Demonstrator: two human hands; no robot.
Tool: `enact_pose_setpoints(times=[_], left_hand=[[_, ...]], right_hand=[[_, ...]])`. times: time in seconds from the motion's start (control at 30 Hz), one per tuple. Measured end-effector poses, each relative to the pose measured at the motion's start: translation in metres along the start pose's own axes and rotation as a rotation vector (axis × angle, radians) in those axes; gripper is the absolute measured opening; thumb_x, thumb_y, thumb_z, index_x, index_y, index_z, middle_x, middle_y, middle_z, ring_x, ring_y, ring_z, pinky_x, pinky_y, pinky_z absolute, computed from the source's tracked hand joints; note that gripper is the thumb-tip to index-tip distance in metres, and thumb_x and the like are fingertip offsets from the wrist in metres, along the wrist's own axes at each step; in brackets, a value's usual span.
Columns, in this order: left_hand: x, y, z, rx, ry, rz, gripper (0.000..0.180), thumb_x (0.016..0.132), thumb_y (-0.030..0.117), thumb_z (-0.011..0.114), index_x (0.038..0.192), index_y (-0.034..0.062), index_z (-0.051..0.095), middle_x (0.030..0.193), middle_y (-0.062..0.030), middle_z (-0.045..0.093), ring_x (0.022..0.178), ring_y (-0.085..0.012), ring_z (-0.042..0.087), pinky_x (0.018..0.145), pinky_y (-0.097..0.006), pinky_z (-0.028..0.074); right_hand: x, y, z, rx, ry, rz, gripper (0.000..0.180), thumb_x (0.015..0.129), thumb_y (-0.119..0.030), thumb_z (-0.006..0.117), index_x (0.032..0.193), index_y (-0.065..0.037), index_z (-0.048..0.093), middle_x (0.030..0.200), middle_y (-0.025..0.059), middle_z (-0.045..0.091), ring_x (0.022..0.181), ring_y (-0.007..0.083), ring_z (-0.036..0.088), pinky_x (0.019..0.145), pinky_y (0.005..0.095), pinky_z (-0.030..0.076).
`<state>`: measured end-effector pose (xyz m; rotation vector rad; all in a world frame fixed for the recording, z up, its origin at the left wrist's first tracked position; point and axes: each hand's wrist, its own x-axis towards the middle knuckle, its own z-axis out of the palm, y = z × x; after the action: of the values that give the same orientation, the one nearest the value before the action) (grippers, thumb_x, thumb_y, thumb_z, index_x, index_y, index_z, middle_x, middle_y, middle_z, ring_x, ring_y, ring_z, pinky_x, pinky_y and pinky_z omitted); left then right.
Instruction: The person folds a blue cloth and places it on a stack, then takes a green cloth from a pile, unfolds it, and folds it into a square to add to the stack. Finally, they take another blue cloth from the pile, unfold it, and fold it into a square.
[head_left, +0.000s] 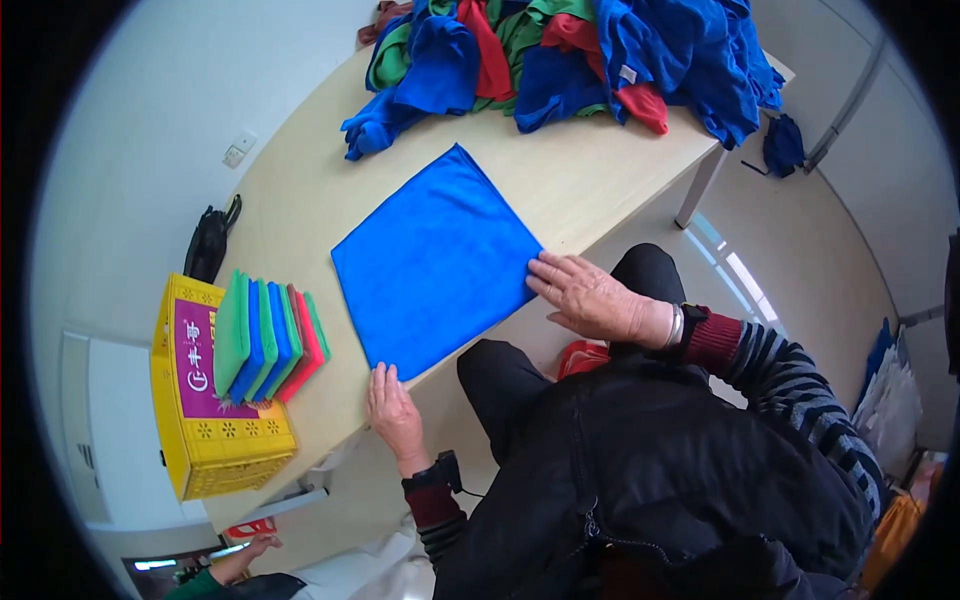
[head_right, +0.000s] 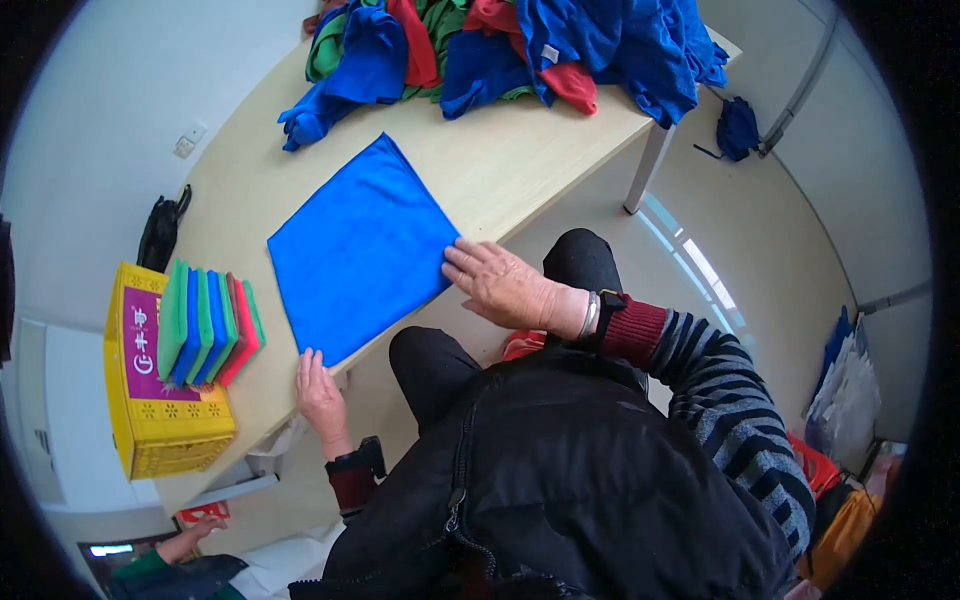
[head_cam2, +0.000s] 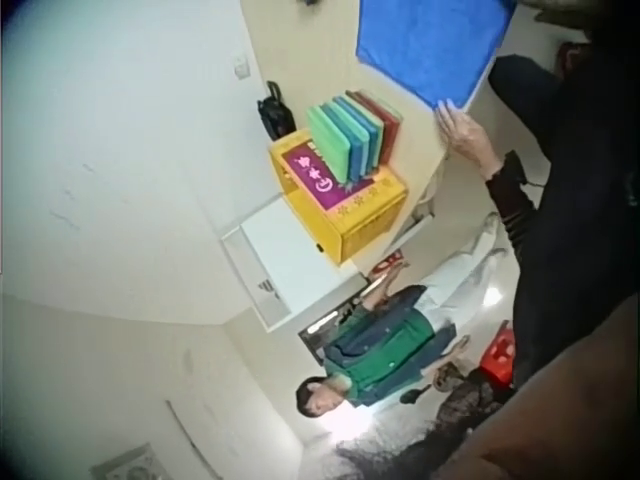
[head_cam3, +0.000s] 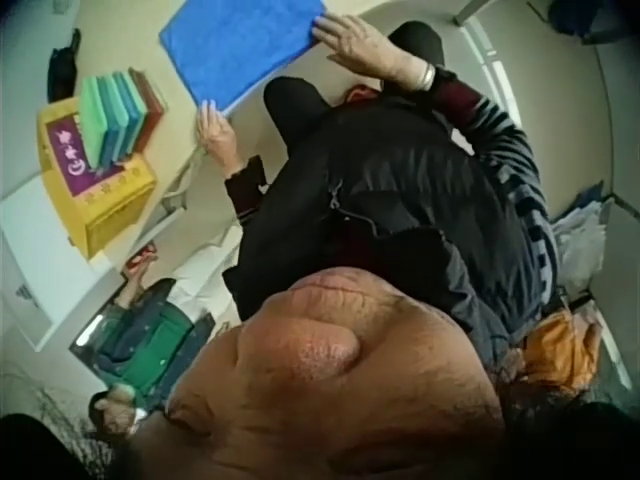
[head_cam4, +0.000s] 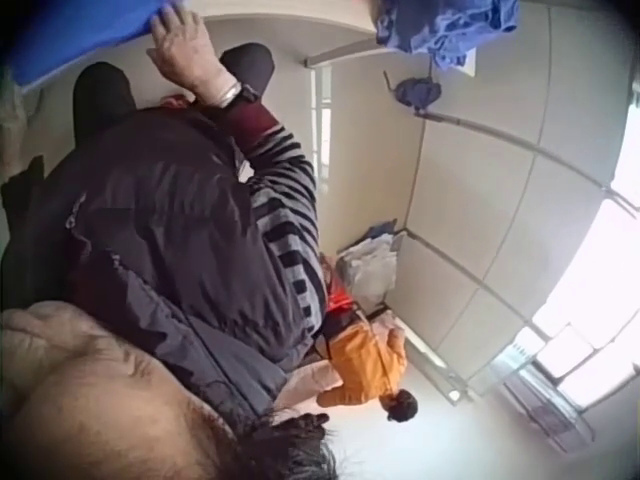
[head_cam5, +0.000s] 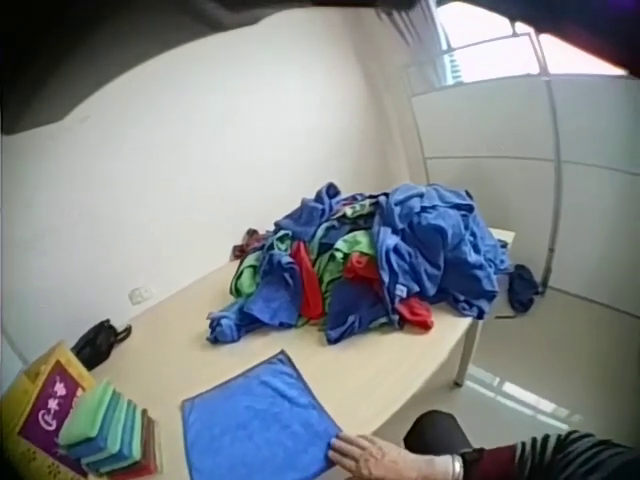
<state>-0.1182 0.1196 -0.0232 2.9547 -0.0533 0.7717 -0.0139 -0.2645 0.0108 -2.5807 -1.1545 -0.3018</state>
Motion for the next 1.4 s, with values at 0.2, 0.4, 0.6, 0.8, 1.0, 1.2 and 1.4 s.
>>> enact_pose_setpoints(times=[0.2, 0.4, 0.6, 0.8, 1.0, 1.2, 1.4], left_hand=[[0.050, -0.056, 0.000, 0.142, -0.192, -0.026, 0.033, 0.096, 0.011, 0.053, 0.127, 0.0030, 0.063, 0.138, -0.0188, 0.058, 0.126, -0.0359, 0.055, 0.106, -0.046, 0.042], [0.079, -0.041, 0.019, 0.046, -0.255, -0.175, 0.047, 0.102, 0.031, 0.049, 0.142, 0.0073, 0.052, 0.149, -0.0217, 0.045, 0.138, -0.0378, 0.042, 0.113, -0.051, 0.033], [0.081, 0.035, 0.032, 0.147, -0.379, -0.223, 0.060, 0.103, 0.041, 0.045, 0.154, 0.0120, 0.035, 0.159, -0.0203, 0.030, 0.148, -0.0378, 0.026, 0.118, -0.059, 0.021], [0.094, -0.022, 0.042, 0.085, -0.404, -0.095, 0.062, 0.102, 0.043, 0.047, 0.155, 0.0133, 0.034, 0.161, -0.0182, 0.028, 0.150, -0.0364, 0.022, 0.118, -0.060, 0.018], [0.132, -0.045, 0.034, 0.137, -0.449, 0.050, 0.062, 0.101, 0.040, 0.050, 0.154, 0.0133, 0.034, 0.161, -0.0159, 0.030, 0.149, -0.0366, 0.023, 0.118, -0.058, 0.019], [0.130, 0.103, 0.009, -0.074, -0.291, 0.321, 0.064, 0.092, 0.030, 0.066, 0.147, 0.0053, 0.044, 0.153, -0.0187, 0.040, 0.141, -0.0386, 0.037, 0.114, -0.053, 0.031], [0.069, 0.134, 0.026, -0.088, -0.169, 0.362, 0.051, 0.088, 0.010, 0.068, 0.136, 0.0007, 0.053, 0.141, -0.0181, 0.052, 0.129, -0.0374, 0.049, 0.108, -0.047, 0.040]], right_hand=[[0.011, 0.001, -0.022, 0.500, -0.267, -0.035, 0.033, 0.092, -0.028, 0.064, 0.119, -0.008, 0.066, 0.104, 0.0179, 0.070, 0.094, 0.0361, 0.068, 0.081, 0.0442, 0.054], [0.140, 0.092, 0.007, 0.335, 0.228, 0.093, 0.029, 0.091, -0.029, 0.062, 0.109, -0.007, 0.068, 0.107, 0.0182, 0.069, 0.094, 0.0362, 0.067, 0.082, 0.0465, 0.054], [0.213, 0.170, 0.046, 0.057, 0.102, 0.468, 0.036, 0.084, -0.029, 0.069, 0.109, -0.004, 0.067, 0.113, 0.0220, 0.068, 0.105, 0.0382, 0.066, 0.088, 0.0466, 0.053], [0.222, 0.194, 0.053, 0.202, -0.048, 0.543, 0.032, 0.083, -0.024, 0.068, 0.107, -0.002, 0.068, 0.098, 0.0213, 0.071, 0.089, 0.0360, 0.070, 0.078, 0.0448, 0.057], [0.180, 0.177, 0.034, 0.550, -0.277, 0.660, 0.029, 0.083, -0.013, 0.067, 0.109, 0.000, 0.068, 0.080, 0.0129, 0.070, 0.066, 0.0241, 0.070, 0.060, 0.0369, 0.059], [0.140, 0.169, 0.011, 0.752, -0.229, 0.743, 0.029, 0.083, -0.007, 0.067, 0.111, 0.000, 0.067, 0.077, 0.0088, 0.068, 0.061, 0.0174, 0.067, 0.055, 0.0325, 0.056], [0.133, 0.165, 0.009, 0.724, -0.201, 0.717, 0.027, 0.083, -0.006, 0.066, 0.110, 0.000, 0.067, 0.080, 0.0089, 0.069, 0.060, 0.0173, 0.067, 0.054, 0.0324, 0.056]])
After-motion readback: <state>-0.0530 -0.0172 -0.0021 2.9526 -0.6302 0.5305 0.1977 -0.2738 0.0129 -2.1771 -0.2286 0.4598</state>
